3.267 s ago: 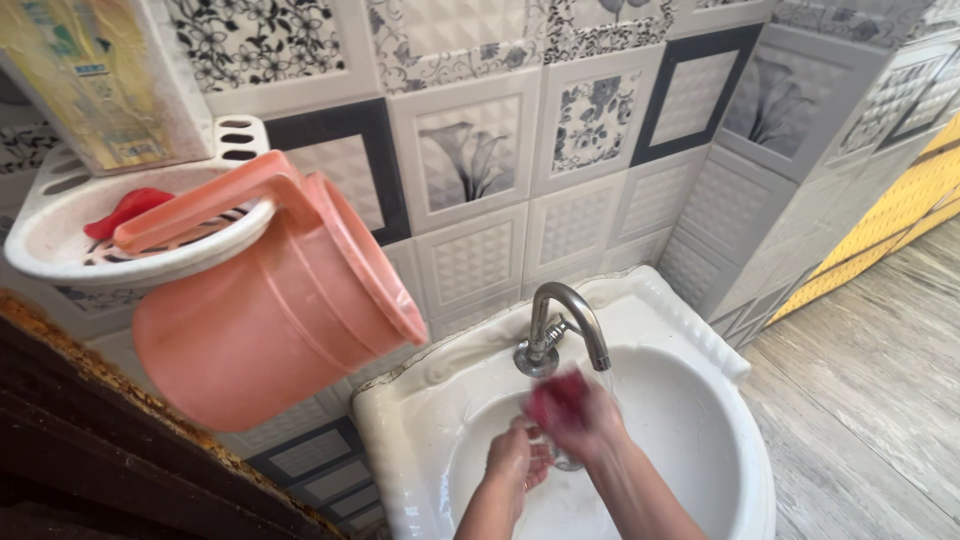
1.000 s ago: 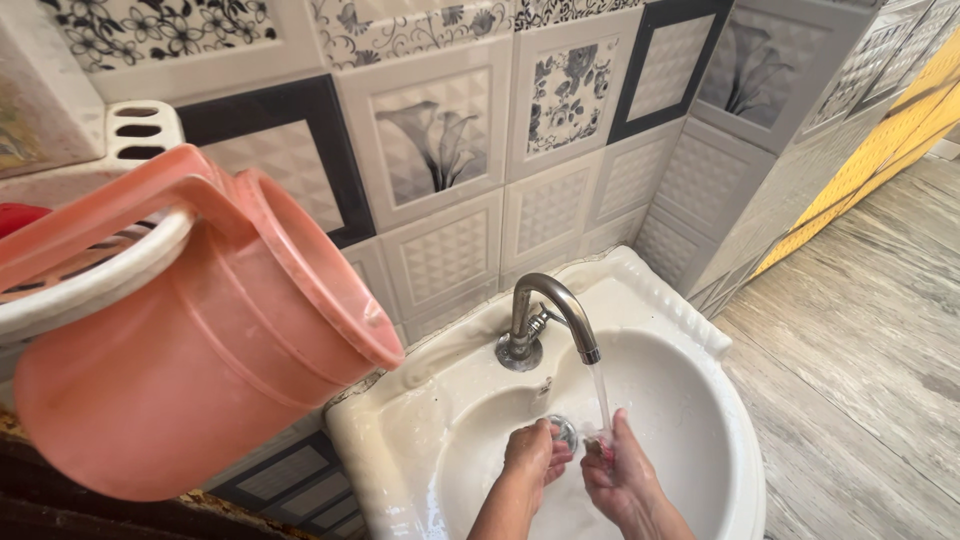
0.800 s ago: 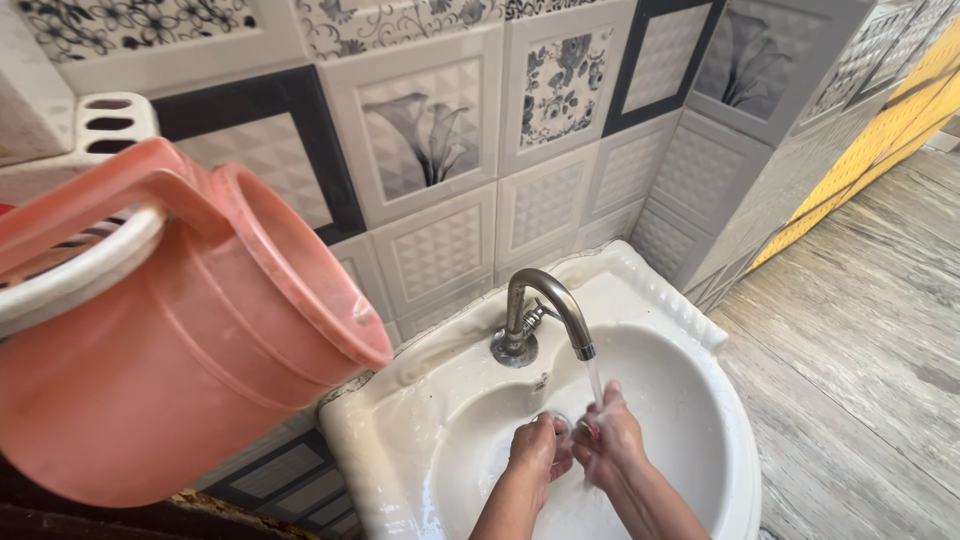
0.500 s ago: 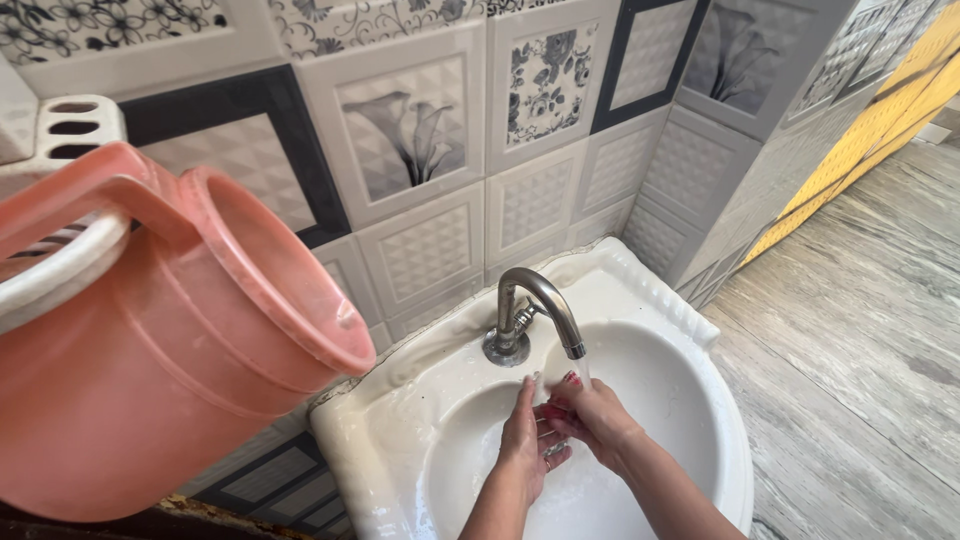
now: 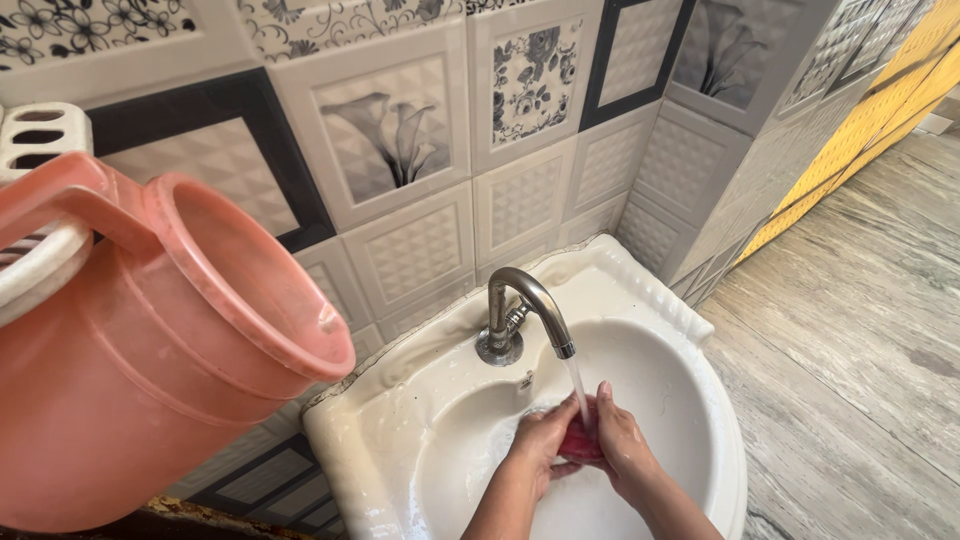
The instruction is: The person wipes the base and bowl of a pedestal sink with a cloth and rinses it with water.
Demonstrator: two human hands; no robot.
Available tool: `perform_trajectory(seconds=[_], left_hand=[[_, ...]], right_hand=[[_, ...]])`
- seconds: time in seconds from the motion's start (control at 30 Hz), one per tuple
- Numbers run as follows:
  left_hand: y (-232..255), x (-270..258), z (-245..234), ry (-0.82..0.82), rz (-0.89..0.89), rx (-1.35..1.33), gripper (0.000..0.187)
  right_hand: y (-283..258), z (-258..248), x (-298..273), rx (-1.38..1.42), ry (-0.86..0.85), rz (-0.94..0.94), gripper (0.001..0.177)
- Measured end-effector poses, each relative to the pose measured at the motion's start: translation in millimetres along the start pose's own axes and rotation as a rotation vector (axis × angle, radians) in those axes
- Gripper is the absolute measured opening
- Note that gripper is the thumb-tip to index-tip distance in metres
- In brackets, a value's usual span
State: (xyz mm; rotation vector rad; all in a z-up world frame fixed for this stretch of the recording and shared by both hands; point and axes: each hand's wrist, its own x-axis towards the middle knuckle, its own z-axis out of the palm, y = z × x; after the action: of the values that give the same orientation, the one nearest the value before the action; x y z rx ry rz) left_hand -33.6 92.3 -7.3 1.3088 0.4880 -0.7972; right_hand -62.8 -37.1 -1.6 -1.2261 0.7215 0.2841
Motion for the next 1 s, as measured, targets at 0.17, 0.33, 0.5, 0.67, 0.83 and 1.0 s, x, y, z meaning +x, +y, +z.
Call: perform_trajectory(seconds=[0.17,0.33,0.5,0.67,0.83,1.0], left_hand=[[-19,14,5,-0.075,0.208,-0.053,0.034],[-2,1,20,0.443,0.322,0.552,0.042],[14,-34,36,0.412,0.355,0.824,0.031],[29,-51,48,0.369,0.722,0.889,0.024],[38,-48,50,0.308,0.611,0.904,0.03],[28,-31,21,0.462,0.608,0.747,0.028]], right_hand=[[10,-16,5,-0.681,0.442,-0.168,0.073],[50,-20,21,-0.537,0.407,-0.428,0.06],[58,6,23,0.36,0.035,0.074,0.052],[82,-3,45,0.837,-0.094,0.164,0.031],[75,-4,50,0.828,-0.21,0.15,0.031],[39,3,17,0.701,-0.022,0.232,0.043]])
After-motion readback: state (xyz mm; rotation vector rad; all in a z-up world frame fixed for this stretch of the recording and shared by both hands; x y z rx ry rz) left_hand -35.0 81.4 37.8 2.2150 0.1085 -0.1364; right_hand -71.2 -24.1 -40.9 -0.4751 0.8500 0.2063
